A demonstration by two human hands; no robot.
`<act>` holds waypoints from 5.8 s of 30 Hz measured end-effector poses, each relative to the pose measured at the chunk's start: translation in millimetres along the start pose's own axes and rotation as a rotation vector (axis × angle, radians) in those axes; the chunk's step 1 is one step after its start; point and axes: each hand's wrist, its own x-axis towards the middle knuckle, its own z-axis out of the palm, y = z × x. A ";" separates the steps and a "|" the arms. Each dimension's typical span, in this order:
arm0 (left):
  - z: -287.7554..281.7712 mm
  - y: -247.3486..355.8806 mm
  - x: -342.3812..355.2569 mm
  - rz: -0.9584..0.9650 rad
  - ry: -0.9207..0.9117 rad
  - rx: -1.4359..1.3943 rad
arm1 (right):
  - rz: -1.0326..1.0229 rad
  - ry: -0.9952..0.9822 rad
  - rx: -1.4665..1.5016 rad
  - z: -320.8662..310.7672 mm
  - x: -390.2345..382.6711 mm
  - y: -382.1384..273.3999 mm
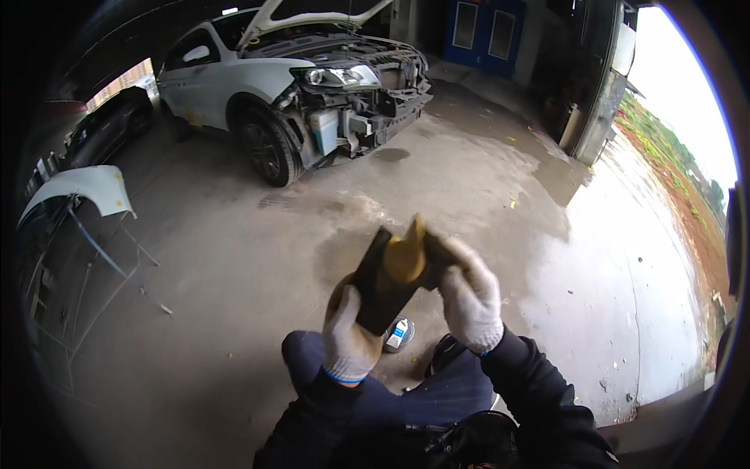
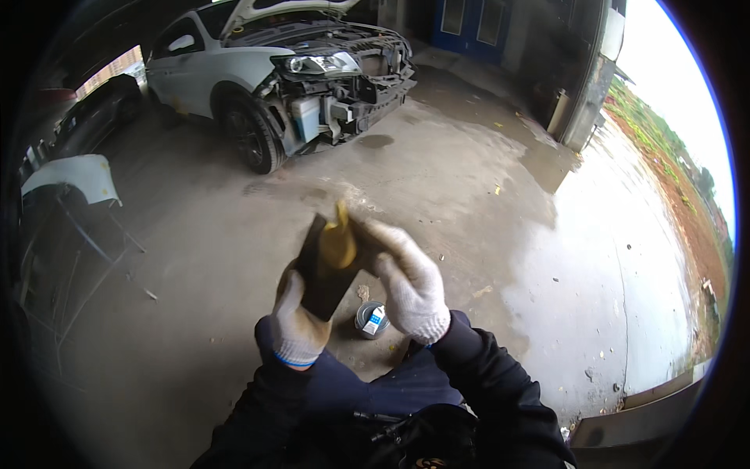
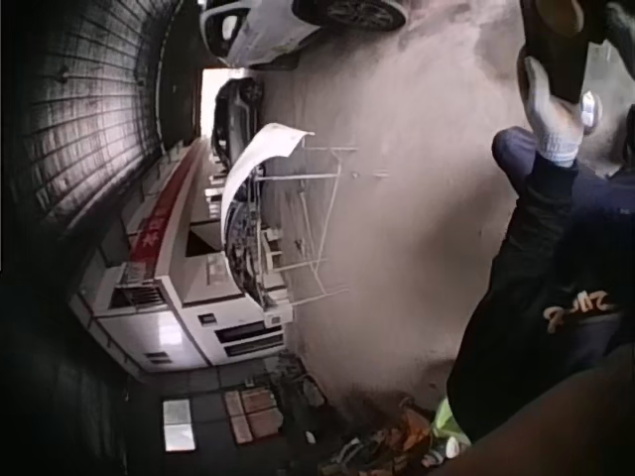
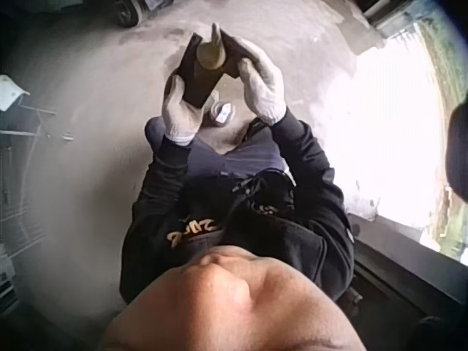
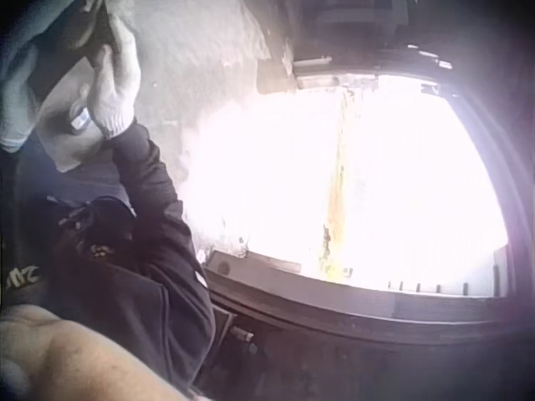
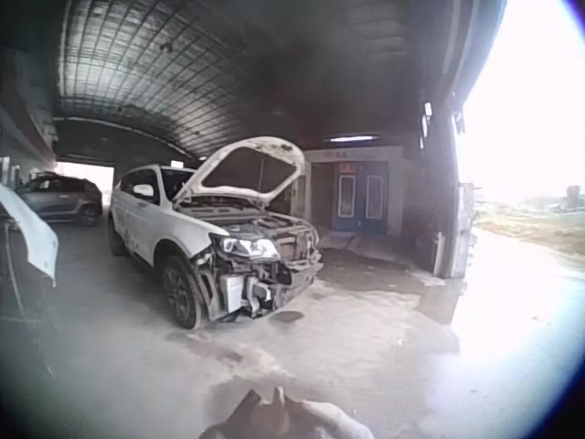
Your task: The person scoops yellow body filler from a can onto a metal spreader and applies it to a damaged area on the side of a white car. They smooth the filler over the panel using the spreader and a sanding block.
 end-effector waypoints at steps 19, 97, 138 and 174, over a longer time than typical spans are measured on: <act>-9.1 68.6 303.6 0.488 0.143 0.872 | -0.023 -0.220 -0.306 -24.6 284.0 129.4; -455.0 1198.1 1168.2 0.890 0.451 0.474 | -0.450 -0.915 0.074 1058.8 1433.8 606.8; -963.7 1775.7 1868.4 0.451 0.308 0.794 | 0.203 -0.087 0.392 1550.9 2007.6 1126.0; -1632.9 1487.2 1946.5 -0.014 -0.105 -0.054 | 0.903 0.177 0.148 1478.3 1734.9 1633.4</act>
